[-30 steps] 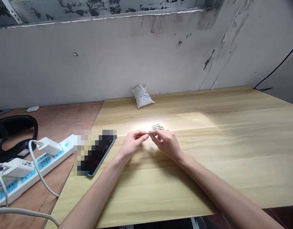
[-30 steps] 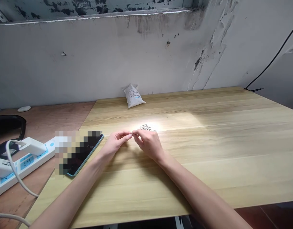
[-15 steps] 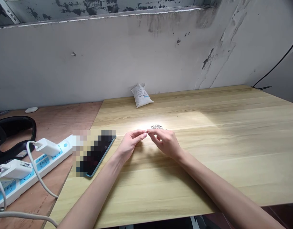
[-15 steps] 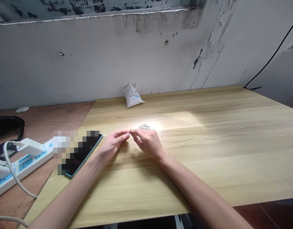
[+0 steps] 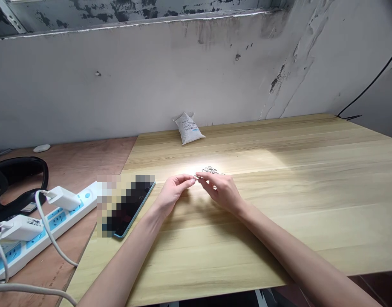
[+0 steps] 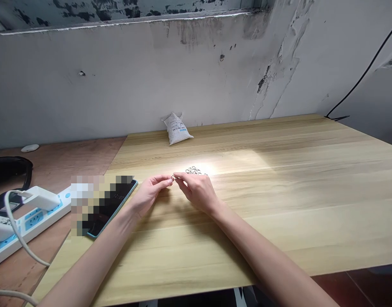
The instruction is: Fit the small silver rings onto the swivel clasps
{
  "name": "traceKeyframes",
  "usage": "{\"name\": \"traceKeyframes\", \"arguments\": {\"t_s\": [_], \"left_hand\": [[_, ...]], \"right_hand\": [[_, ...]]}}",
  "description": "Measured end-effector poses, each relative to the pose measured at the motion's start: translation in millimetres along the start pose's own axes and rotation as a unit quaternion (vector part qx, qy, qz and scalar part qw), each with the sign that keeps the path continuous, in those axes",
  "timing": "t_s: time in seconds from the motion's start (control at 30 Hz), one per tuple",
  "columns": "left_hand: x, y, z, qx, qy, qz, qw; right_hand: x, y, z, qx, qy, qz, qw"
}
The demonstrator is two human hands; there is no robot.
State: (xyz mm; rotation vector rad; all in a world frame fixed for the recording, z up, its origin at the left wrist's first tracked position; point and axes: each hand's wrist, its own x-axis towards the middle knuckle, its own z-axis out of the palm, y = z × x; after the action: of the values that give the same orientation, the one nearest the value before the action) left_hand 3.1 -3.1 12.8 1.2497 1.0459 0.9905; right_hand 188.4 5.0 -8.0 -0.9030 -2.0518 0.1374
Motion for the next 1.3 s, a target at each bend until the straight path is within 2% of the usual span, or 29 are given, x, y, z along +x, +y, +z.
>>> {"name": "traceKeyframes", "arguments": {"t_s": [0.13,0.23,0.3,0.43,0.5,0.7,0.8,0.87,1.0,1.07,1.2,1.3], "left_hand": [[1,1,0.6,0.105,0.052,0.059,0.991],[-1,3,1.6,0.216,0.073,0.117,0.967],[-3,5,2.6,0.271,0.081,0.151,0.947],[-7,4,5.5,0.373,0.094,0.209,0.899],[-8,4,6.6,0.399,0.091,0.223,0.885],[-8,3,6.0,0.422,0.091,0.242,0.869],[-7,2,5.5,0.456,0.108,0.264,0.843],[-7,0,5.5,0.484,0.124,0.288,0.817],[-8,-2,6.8,0.538,0.153,0.345,0.754],[-8,-2,8.6,0.557,0.158,0.369,0.727],[-9,-2,10.9,0.584,0.159,0.392,0.693],[-7,-5,7.2,0.601,0.151,0.386,0.684]], "right_hand": [[1,3,0,0.029,-0.031,0.052,0.998],[4,2,-4,0.096,-0.043,0.091,0.99],[6,0,-6,0.171,-0.055,0.126,0.976],[8,-4,-9,0.3,-0.088,0.197,0.929],[8,-4,-9,0.3,-0.096,0.198,0.928],[7,1,-7,0.204,-0.105,0.12,0.966],[6,1,-6,0.193,-0.105,0.137,0.966],[6,0,-7,0.212,-0.129,0.167,0.954],[7,0,-6,0.284,-0.175,0.232,0.914],[8,0,-6,0.337,-0.191,0.258,0.885],[11,-1,-12,0.472,-0.237,0.322,0.786],[15,0,-23,0.551,-0.241,0.368,0.709]]}}
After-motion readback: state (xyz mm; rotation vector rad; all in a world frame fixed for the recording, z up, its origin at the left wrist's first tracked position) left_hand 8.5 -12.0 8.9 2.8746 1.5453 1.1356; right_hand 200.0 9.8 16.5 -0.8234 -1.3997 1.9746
